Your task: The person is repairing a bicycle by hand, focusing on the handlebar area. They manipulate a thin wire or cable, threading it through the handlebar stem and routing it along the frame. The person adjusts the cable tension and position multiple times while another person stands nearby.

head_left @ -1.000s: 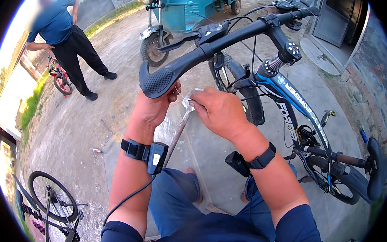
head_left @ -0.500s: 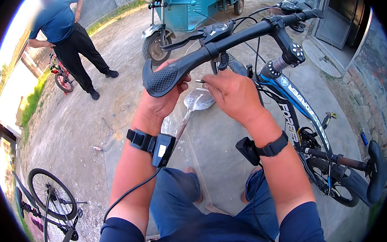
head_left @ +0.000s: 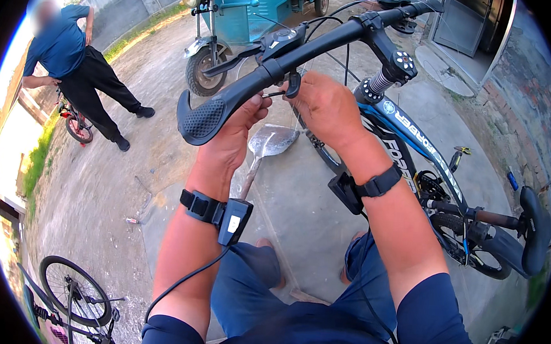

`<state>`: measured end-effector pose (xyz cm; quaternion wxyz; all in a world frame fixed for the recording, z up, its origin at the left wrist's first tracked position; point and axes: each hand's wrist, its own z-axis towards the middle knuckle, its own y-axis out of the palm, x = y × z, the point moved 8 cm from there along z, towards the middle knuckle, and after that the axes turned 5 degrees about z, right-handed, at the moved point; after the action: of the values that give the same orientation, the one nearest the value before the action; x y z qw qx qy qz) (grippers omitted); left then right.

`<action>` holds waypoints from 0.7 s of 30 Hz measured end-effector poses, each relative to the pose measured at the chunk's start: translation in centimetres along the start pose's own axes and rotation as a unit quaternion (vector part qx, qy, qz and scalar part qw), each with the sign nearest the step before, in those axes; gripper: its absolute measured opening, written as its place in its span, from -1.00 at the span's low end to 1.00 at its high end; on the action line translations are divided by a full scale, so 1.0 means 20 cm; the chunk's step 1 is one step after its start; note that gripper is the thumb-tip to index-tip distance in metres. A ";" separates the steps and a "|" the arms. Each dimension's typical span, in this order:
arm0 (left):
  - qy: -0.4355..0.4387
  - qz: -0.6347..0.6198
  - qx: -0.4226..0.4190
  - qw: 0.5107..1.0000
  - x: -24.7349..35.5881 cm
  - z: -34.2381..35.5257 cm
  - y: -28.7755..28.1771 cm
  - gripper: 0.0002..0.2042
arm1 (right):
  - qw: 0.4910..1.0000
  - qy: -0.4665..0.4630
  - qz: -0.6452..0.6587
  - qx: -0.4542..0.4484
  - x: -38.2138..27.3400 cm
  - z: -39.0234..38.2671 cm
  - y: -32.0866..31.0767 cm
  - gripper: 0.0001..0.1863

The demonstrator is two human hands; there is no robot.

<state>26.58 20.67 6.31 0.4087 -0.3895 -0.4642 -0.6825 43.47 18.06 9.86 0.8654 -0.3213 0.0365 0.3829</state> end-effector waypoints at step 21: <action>0.054 -0.035 0.085 0.994 -0.20 -0.02 0.23 -0.85 | 0.659 0.348 0.663 0.077 0.14 -0.12 0.22 -0.80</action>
<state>32.15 20.05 4.07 0.4404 -0.2997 -0.5114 -0.6743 42.84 20.67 4.70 0.3282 -0.2541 0.5674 0.7112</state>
